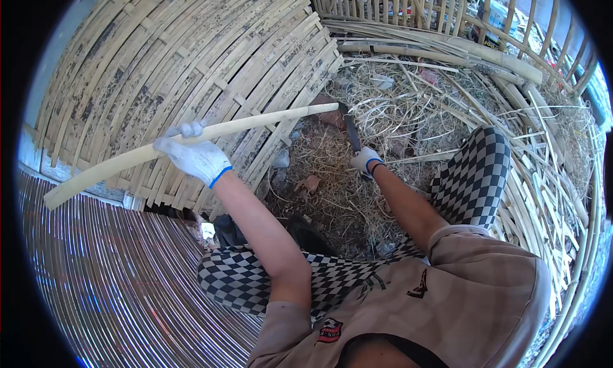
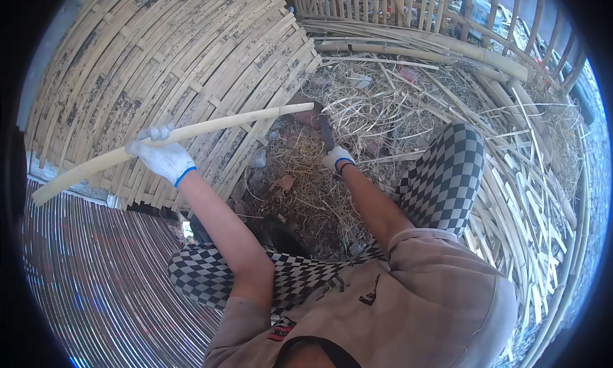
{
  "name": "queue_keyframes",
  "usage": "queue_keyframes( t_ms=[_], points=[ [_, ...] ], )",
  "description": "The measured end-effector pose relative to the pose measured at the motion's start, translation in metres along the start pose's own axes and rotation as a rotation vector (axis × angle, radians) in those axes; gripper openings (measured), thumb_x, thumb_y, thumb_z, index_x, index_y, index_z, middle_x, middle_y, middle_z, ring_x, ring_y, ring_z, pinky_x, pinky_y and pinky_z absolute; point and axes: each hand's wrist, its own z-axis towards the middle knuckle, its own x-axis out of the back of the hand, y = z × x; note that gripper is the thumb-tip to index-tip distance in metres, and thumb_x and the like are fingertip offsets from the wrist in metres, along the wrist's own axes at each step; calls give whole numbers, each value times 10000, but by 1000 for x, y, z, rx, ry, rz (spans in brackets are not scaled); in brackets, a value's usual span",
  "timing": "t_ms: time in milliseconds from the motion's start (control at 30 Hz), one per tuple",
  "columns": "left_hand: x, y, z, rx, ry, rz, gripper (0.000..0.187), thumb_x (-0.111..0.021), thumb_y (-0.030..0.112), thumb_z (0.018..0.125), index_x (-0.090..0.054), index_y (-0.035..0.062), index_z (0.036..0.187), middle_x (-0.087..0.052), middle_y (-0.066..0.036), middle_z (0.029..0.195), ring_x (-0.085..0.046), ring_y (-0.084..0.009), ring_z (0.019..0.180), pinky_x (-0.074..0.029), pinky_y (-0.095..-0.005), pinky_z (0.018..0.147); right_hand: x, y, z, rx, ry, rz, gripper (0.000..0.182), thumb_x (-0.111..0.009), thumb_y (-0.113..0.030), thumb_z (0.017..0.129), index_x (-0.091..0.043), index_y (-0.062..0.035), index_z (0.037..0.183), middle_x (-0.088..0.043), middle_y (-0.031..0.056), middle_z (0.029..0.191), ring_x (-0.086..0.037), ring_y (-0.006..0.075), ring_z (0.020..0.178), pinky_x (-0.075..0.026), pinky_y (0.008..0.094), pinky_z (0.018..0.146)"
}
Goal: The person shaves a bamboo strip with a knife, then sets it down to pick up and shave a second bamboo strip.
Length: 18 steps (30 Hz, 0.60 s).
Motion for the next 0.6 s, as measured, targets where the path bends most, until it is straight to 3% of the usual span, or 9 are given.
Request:
queue_keyframes(
  t_ms=[33, 100, 167, 267, 300, 400, 433, 533, 600],
  points=[
    [1, 10, 1, -31, 26, 25, 574, -404, 653, 1024, -426, 124, 801, -354, 2, 663, -371, -159, 589, -439, -379, 652, 3, 1, 6, 2, -13, -84, 556, -705, -356, 834, -627, 29, 1227, -689, 251, 1189, -671, 388, 1118, -538, 442, 952],
    [3, 35, 4, -13, 102, -6, 550, -398, 619, 1038, -419, 121, 806, -351, -6, 672, -360, -160, 586, -421, -367, 630, 21, -15, -8, 76, 238, -29, 605, -691, -379, 857, -574, 15, 1300, -686, 257, 1197, -668, 392, 1118, -526, 461, 959],
    [14, 58, 11, 16, 139, -74, 532, -414, 595, 1044, -409, 114, 818, -320, -9, 659, -331, -150, 580, -378, -351, 591, 47, -28, -17, 329, 433, 64, 704, -690, -453, 869, -508, -2, 1378, -686, 279, 1157, -670, 414, 1092, -527, 476, 939],
    [26, 86, 18, -9, 214, -64, 600, -380, 662, 1027, -391, 118, 774, -273, 9, 619, -286, -157, 550, -332, -317, 550, 71, -43, -22, 262, 616, 350, 740, -700, -523, 859, -521, -14, 1366, -705, 249, 1069, -690, 380, 1038, -541, 441, 901],
    [28, 91, 20, -29, 281, -123, 577, -423, 635, 1026, -394, 119, 771, -252, 26, 602, -270, -144, 523, -304, -305, 518, 80, -42, -27, 252, 492, 576, 784, -686, -562, 888, -467, -33, 1424, -694, 223, 1079, -690, 348, 1000, -548, 432, 889],
    [77, 83, 52, 68, 203, -379, 568, -486, 626, 1011, -401, 119, 767, -272, 37, 596, -270, -121, 508, -293, -281, 507, 102, -40, -34, 185, -13, 1418, 778, -641, -572, 940, -400, -65, 1480, -663, 224, 1144, -679, 336, 1007, -552, 441, 899],
    [86, 79, 56, 75, 200, -458, 569, -535, 629, 986, -409, 127, 750, -276, 48, 586, -263, -103, 493, -265, -264, 484, 109, -42, -38, 306, -140, 1577, 648, -577, -519, 1001, -436, -19, 1389, -628, 283, 1178, -681, 386, 1036, -583, 475, 841],
    [94, 77, 58, 65, 183, -459, 581, -547, 659, 960, -414, 142, 732, -244, 56, 566, -248, -98, 478, -243, -259, 468, 139, -65, -55, 463, -184, 1690, 628, -570, -502, 1013, -449, 18, 1344, -632, 279, 1152, -682, 364, 1025, -585, 476, 829],
    [106, 73, 64, 72, 147, -517, 588, -541, 678, 950, -416, 151, 719, -250, 62, 543, -248, -89, 462, -238, -255, 460, 157, -74, -68, 521, -179, 1743, 533, -600, -445, 1012, -487, 24, 1239, -656, 240, 1040, -700, 345, 922, -597, 454, 751]
  ],
)
